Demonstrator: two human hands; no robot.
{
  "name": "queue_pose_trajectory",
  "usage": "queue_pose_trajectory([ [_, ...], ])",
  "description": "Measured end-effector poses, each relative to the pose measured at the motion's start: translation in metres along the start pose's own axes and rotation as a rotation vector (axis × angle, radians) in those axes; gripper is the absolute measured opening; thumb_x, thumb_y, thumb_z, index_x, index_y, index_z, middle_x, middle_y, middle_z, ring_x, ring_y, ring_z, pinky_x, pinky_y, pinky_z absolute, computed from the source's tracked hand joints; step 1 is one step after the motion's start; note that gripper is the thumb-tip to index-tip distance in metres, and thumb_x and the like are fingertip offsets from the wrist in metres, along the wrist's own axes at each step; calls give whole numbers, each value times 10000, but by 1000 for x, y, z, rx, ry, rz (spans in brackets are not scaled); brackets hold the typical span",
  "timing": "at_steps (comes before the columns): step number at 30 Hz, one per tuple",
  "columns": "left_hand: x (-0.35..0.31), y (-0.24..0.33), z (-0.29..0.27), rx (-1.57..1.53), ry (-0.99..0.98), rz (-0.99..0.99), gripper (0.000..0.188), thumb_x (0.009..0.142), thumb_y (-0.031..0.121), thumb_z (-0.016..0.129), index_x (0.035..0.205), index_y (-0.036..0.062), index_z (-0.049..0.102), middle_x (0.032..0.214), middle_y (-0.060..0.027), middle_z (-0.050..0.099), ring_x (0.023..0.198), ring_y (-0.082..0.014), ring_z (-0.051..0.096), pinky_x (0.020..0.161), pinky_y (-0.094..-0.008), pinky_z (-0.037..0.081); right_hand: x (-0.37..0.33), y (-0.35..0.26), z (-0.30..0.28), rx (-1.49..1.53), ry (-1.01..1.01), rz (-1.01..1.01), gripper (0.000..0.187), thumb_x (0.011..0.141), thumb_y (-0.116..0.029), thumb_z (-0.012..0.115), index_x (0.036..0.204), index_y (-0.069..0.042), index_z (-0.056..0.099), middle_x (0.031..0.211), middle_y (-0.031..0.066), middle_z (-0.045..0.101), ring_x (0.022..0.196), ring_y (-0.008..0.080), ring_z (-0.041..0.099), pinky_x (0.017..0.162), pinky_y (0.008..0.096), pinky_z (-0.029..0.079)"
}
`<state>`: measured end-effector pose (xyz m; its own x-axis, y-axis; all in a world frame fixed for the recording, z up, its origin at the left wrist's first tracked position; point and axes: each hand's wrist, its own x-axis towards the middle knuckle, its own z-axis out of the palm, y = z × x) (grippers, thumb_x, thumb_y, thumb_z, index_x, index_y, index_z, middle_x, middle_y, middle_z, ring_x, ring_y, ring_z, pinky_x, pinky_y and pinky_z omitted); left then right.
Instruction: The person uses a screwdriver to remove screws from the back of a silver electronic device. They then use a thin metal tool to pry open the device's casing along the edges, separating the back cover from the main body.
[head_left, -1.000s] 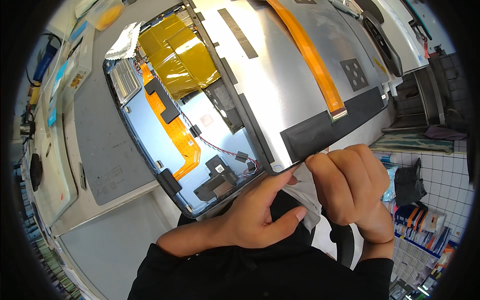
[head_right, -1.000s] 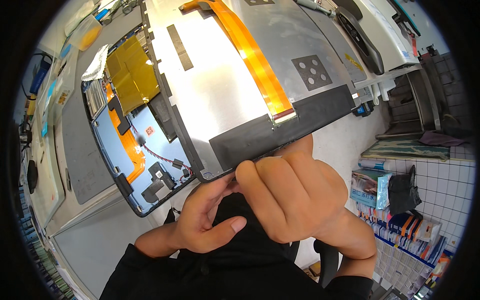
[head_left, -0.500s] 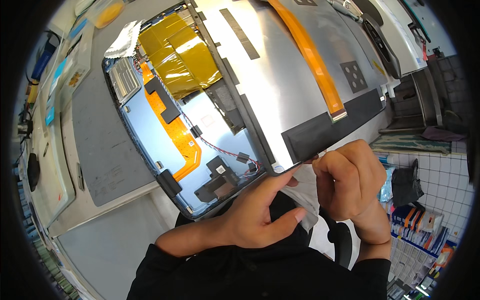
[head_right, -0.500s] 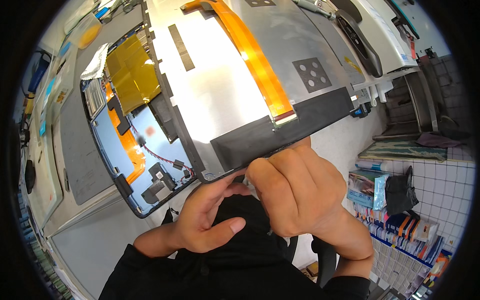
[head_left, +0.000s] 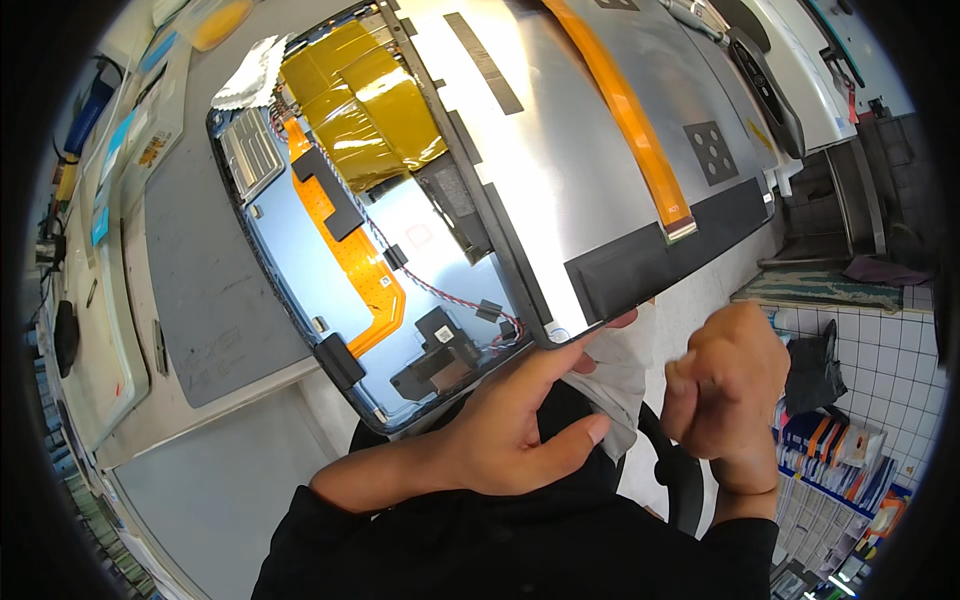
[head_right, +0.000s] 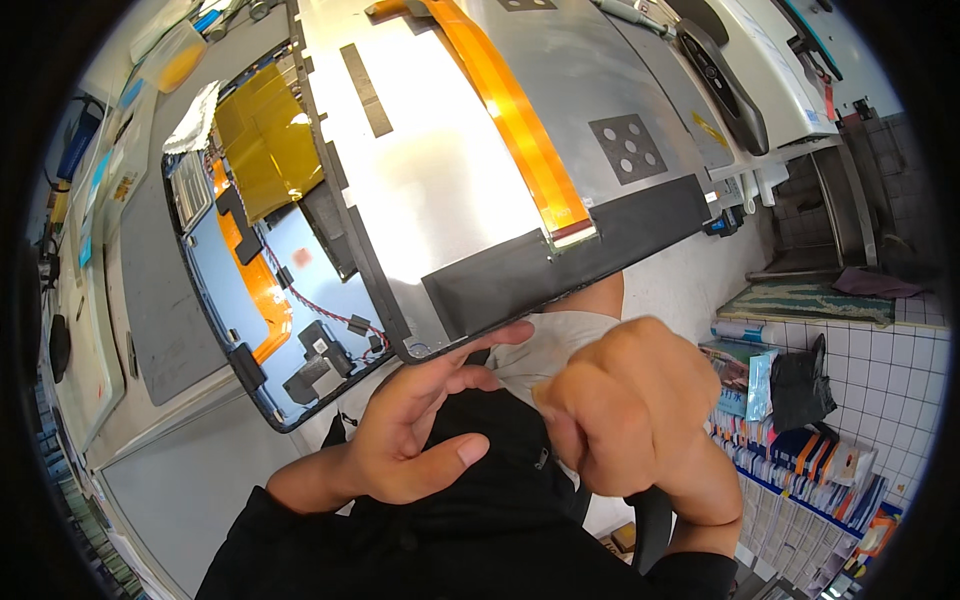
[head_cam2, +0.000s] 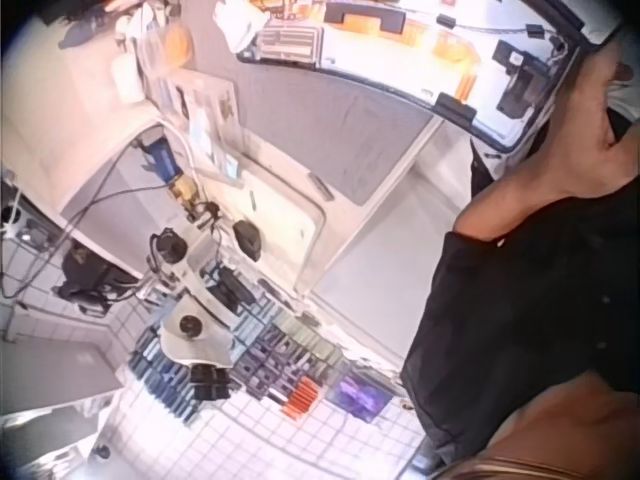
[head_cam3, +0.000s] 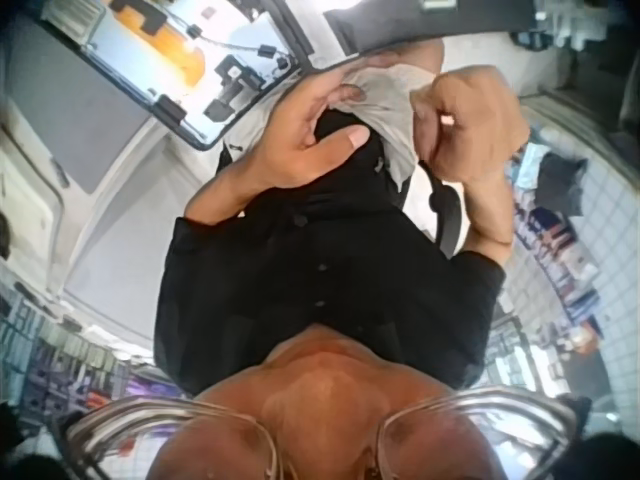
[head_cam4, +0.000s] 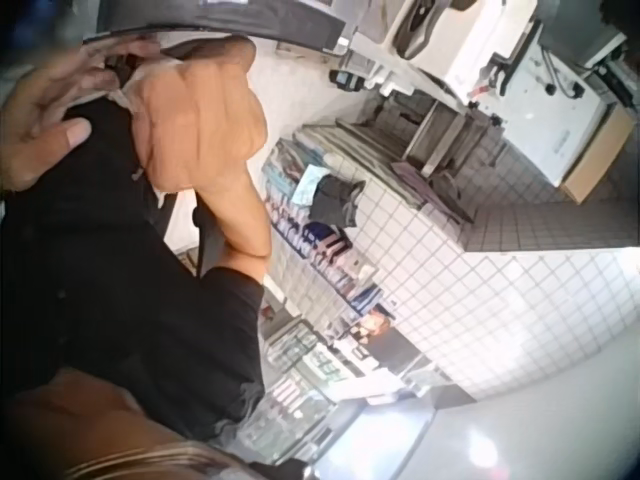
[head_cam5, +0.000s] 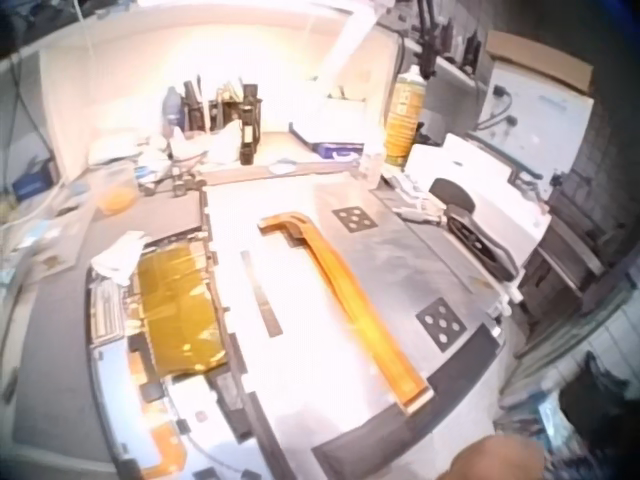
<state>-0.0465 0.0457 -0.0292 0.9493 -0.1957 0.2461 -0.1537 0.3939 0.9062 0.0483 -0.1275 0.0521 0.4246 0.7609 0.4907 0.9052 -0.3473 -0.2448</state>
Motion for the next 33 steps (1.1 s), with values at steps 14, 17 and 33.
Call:
queue_pose_trajectory([
  [14,-3,2,3,-44,-19,-62,704,864,-20,486,1505,-41,196,1514,-218,325,1290,-245,454,1007,-317,367,-10,-17,-8,-142,-67,-3,351,678,-145,833,1007,-122,712,753,-16,553,565,160,527,474,276,402],
  [17,1,-4,4,-77,-40,-84,697,852,-42,439,1504,-53,191,1507,-201,346,1113,-184,548,930,-270,410,-8,-22,-7,-117,-43,-31,396,657,-122,814,1044,-126,728,779,-25,557,580,143,528,486,263,403],
  [33,12,-1,-8,-48,-95,-79,356,974,1,447,1319,-90,438,1451,-218,430,1252,-196,480,1022,-319,397,9,-36,7,-255,-112,-96,485,634,-43,700,1118,-40,713,777,8,513,631,158,498,506,274,409],
])
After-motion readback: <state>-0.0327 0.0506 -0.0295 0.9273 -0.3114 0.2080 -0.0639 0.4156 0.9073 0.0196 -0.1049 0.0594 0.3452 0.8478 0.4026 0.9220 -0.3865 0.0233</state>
